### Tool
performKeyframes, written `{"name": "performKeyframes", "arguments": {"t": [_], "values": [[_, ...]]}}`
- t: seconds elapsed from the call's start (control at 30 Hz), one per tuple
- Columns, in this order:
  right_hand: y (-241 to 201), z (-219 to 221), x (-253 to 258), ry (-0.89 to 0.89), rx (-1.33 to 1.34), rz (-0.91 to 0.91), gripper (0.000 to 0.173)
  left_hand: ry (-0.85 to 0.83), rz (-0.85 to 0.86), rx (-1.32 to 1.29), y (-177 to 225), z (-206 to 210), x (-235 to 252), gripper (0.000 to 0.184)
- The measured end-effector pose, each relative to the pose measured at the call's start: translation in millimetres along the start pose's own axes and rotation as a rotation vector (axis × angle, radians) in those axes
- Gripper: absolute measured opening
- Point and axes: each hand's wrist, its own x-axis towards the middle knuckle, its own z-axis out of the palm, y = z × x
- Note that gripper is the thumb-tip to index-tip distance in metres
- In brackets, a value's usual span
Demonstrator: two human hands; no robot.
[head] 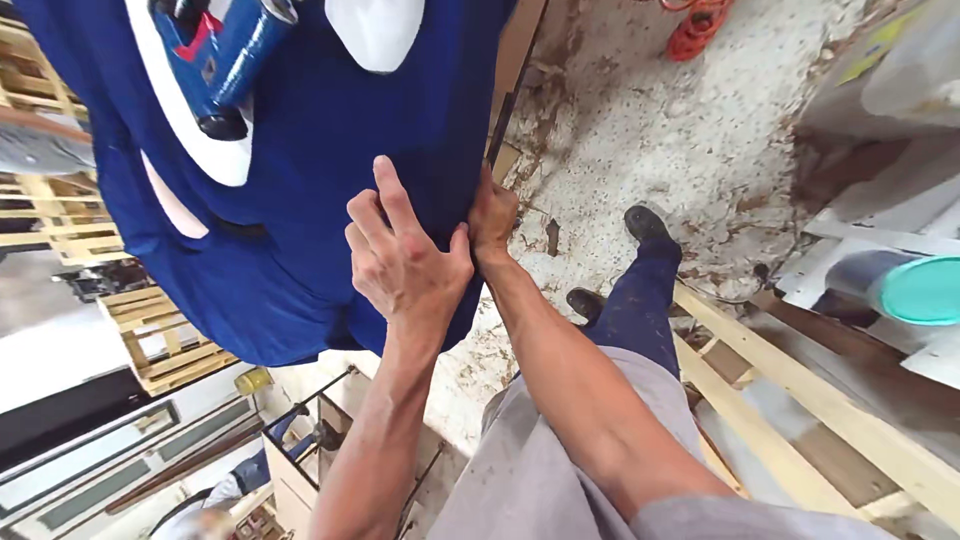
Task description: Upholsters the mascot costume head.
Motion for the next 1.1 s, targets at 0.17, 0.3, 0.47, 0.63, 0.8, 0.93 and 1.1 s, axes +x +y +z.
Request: {"name": "performKeyframes", "arguments": {"t": [0.17,0.3,0.47,0.63,0.8,0.93,1.1], "values": [[2,3,2,0.017,-0.022,-0.01,0.063,-0.077,0.118,-0.325,-42,-9,1,0.061],[2,-1,2,0.044,-0.102,-0.034,0.065,-0.003,0.358,-0.619,-90,24,15,0.048],[4,1,5,0.072,-0.052,-0.109,0.063,0.126,0.499,-0.732,-95,38,13,0.046],[3,-10,6,0.113,-0.096,-0.185,0.063,-0.011,1.022,-0.618,-97,24,-1,0.036],[13,9,7,0.098,0.022,-0.11,0.062,-0.051,1.033,-0.701,-93,29,-5,0.04],[18,18,6,0.091,0.224,-0.106,0.059,0.005,0.903,-0.681,-82,28,-13,0.04],[14,10,6,-0.017,0.254,-0.143,0.059,-0.113,0.449,-1.106,-7,-14,-125,0.035]]}}
